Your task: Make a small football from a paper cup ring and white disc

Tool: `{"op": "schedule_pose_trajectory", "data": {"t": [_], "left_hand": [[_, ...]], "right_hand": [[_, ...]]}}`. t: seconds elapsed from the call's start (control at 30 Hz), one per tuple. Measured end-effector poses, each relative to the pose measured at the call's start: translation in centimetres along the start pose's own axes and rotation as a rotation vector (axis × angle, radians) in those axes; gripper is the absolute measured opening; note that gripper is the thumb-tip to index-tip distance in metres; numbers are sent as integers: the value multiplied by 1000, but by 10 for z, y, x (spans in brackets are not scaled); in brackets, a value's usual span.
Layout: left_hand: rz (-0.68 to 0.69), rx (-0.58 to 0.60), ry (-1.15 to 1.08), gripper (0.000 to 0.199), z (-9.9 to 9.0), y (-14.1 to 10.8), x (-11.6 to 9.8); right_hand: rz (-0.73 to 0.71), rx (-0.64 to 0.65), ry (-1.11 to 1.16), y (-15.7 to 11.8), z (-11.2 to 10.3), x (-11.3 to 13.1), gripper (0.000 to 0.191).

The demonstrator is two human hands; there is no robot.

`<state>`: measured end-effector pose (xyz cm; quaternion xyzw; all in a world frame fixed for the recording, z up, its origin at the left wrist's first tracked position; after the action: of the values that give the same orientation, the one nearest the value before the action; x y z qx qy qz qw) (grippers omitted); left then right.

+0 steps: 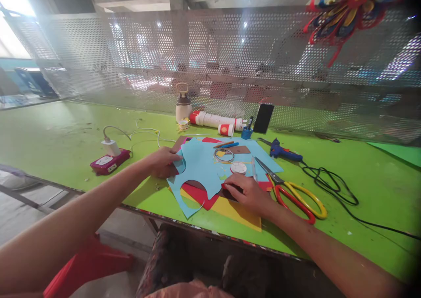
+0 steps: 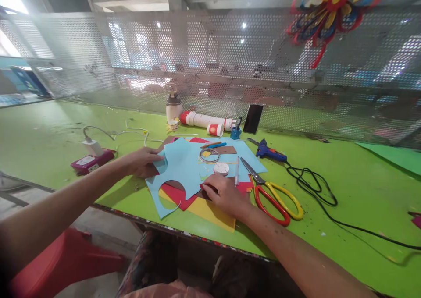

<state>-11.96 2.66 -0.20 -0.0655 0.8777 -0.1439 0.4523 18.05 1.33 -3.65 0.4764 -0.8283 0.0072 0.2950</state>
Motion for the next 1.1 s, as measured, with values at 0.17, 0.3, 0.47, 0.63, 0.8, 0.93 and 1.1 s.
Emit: {"op": "schedule_pose_trajectory", "data": {"t": [0.17, 0.3, 0.47, 0.63, 0.8, 0.93, 1.1], "left_hand": [[48, -35, 134, 22, -7, 5, -12], [107, -28, 108, 22, -5, 0, -24], [152, 83, -102, 16, 13, 1, -41], [215, 227, -322, 39, 21, 6, -53], [274, 271, -478, 33, 22, 12, -46], [276, 214, -529, 29, 26, 18, -29], [161, 189, -495, 31, 26, 5, -3]], "right_hand": [[60, -12, 45, -1, -2, -2, 21], [106, -13, 95, -1, -3, -4, 20], [169, -11, 158, -3, -8, -10, 24], [202, 8, 236, -3, -15, -14, 36], [195, -28, 204, 0, -25, -1, 32], [133, -100, 166, 6, -29, 19, 22], [-38, -26, 119, 11, -15, 50, 13]]}}
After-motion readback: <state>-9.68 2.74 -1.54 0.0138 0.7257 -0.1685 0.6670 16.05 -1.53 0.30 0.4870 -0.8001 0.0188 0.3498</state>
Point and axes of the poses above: each hand's wrist, its own y-axis towards the middle knuckle, its own z-axis out of the palm, x = y × z, the point moved 2 cm from there along y, towards the middle knuckle, and after that the axes turned 12 degrees about x, right-handed, at the moved point
